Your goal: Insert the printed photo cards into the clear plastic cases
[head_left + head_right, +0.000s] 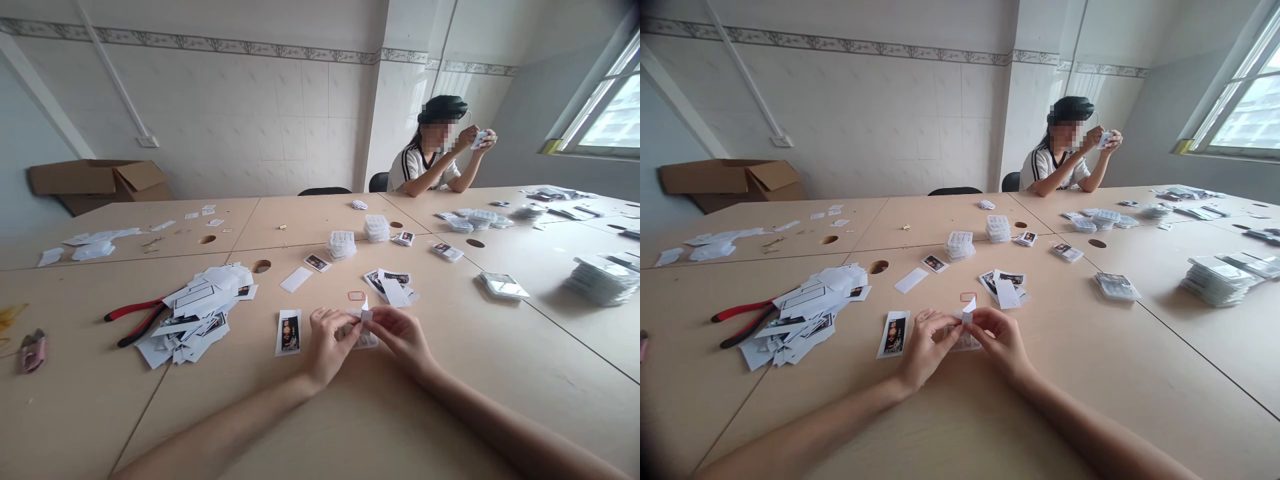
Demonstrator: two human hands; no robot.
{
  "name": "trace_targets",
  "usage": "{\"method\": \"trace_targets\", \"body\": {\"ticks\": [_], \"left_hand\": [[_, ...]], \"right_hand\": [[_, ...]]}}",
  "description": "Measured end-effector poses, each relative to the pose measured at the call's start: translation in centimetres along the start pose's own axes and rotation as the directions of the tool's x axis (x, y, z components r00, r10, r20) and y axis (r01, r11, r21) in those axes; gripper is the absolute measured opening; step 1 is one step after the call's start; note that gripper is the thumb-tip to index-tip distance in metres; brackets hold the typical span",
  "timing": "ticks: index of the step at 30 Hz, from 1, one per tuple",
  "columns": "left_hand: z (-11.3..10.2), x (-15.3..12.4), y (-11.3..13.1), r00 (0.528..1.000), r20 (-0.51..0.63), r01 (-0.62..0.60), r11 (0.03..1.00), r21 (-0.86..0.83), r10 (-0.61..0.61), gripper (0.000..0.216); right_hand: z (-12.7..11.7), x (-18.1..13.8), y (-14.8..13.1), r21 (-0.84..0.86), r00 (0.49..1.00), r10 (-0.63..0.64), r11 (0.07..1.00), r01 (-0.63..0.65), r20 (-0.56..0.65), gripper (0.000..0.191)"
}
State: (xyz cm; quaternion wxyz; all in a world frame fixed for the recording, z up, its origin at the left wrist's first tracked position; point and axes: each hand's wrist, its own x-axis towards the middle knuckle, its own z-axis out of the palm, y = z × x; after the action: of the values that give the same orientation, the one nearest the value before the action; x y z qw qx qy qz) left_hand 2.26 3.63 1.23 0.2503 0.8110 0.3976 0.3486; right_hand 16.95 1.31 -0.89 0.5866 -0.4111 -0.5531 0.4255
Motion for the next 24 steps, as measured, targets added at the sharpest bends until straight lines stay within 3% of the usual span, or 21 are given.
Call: {"method": "trace_targets", "body": {"ticks": [24], "left_hand": [[0.31,-0.42,0.28,0.997,0.049,-0.067,0.994,0.09,0.063,0.018]], "right_hand": [[0.2,-0.51,-0.14,-0.072,0.999,-0.003,0.997,0.006,0.034,0.014]]}}
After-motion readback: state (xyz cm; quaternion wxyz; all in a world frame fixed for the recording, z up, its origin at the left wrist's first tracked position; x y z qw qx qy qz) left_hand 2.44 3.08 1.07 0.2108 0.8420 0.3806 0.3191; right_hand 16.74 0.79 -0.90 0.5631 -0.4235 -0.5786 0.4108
